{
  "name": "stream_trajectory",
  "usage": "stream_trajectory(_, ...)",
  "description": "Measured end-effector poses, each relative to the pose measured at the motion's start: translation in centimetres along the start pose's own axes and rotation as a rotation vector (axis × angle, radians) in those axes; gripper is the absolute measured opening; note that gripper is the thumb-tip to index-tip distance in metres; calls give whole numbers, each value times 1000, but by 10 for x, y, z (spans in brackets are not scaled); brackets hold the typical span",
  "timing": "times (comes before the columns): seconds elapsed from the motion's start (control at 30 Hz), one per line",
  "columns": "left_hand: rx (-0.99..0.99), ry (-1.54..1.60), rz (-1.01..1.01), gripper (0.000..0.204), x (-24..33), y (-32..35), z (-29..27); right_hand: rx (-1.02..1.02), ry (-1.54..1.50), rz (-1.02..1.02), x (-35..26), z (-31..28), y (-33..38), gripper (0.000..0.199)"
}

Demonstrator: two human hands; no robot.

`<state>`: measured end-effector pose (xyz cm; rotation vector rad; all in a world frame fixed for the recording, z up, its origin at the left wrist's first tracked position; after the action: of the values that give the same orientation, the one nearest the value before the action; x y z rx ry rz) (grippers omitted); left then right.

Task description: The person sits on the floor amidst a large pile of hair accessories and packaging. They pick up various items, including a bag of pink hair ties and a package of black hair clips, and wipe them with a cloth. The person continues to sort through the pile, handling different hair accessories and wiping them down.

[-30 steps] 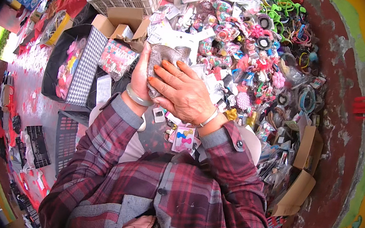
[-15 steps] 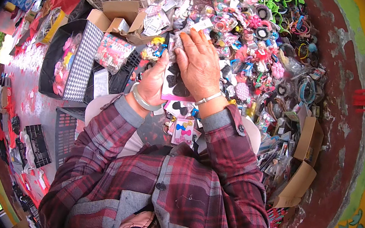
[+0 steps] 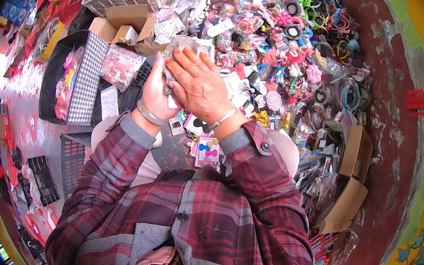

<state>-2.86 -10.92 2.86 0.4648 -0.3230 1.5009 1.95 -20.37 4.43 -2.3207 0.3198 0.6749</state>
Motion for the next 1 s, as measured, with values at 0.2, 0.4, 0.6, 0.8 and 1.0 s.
stream_trajectory(0.2,49,-134,-11,49,-20,-1,-3,215,11,166,26,-1,-1,38)
stream_trajectory(0.4,239,-287,155,39,10,-10,-17,29,-30,80,2,13,6,42)
stream_trajectory(0.6,212,-254,87,40,8,-1,-21,-12,-66,67,-8,12,7,42)
stream_trajectory(0.8,-48,-279,42,38,-7,2,-14,162,-42,127,10,-3,1,36)
stream_trajectory(1.0,-83,-443,-107,30,-12,5,-17,231,-208,483,28,-15,1,26)
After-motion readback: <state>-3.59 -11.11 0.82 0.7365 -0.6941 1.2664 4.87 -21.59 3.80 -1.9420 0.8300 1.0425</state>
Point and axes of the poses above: each hand's wrist, its own y-axis away from the middle knuckle, its own z-axis out of the palm, x = y × z, the point moved 2 cm from there along -y, towards the middle knuckle, and after that the axes turned 15 degrees about -y, right-handed, at the moved point
